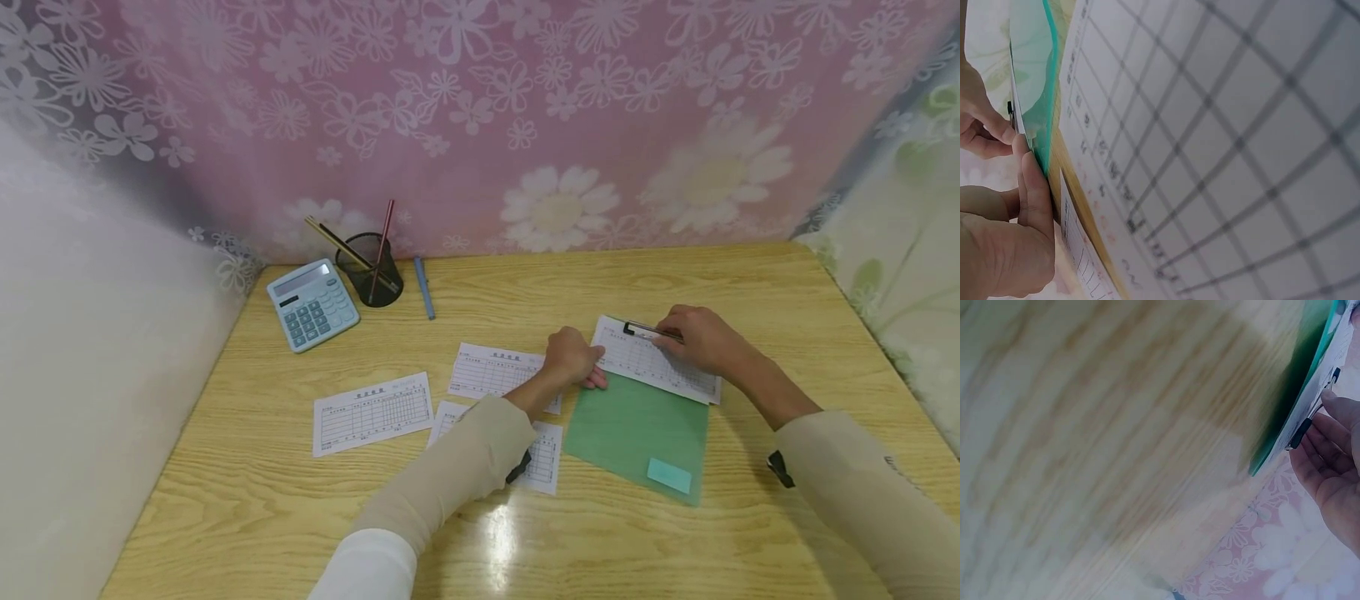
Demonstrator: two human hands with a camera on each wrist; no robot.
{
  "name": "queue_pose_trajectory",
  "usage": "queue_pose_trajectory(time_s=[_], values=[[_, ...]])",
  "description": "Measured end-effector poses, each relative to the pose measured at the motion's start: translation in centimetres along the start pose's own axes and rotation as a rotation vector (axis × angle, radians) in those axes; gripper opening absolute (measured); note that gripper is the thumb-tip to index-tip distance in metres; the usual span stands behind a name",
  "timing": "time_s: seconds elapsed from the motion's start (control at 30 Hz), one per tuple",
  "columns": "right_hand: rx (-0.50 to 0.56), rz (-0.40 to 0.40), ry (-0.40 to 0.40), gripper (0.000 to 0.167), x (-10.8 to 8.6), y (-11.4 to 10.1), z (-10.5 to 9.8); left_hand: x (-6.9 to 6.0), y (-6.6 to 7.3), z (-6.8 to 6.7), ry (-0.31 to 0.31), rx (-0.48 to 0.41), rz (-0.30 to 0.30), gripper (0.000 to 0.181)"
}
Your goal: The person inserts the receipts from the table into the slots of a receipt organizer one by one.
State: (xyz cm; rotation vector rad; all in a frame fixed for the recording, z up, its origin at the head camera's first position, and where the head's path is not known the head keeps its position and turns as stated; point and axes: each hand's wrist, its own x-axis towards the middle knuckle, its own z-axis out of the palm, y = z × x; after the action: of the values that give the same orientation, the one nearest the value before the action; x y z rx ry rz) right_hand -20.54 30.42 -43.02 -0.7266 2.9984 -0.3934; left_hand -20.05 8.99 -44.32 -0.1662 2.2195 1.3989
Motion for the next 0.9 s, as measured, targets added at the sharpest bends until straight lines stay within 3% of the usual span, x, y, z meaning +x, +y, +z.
queue_pose_trajectory(time_s=[0.4,0.53,0.7,0.83,0.9], values=[[-0.003,-0.008,0.008,0.022,0.4,-0.3,-0.1,0.1,0.0,-0.3,0.014,0.013,0.011,0.037],[-0.001,0.018,-0.014,0.023,0.5,-0.4,-0.2,-0.4,0.3,-1.0,0.012,0.034,0.038,0.037],[0.014,0.073,-0.056,0.025,0.5,-0.6,-0.4,-1.9,0.5,-4.0,0.025,0.084,0.154,0.036],[0.012,0.095,-0.085,0.027,0.4,-0.7,-0.5,-3.2,-0.1,-7.9,0.033,0.098,0.285,0.032],[0.014,0.100,-0.095,0.027,0.4,-0.6,-0.5,-3.8,-0.5,-10.0,0.036,0.121,0.318,0.033]])
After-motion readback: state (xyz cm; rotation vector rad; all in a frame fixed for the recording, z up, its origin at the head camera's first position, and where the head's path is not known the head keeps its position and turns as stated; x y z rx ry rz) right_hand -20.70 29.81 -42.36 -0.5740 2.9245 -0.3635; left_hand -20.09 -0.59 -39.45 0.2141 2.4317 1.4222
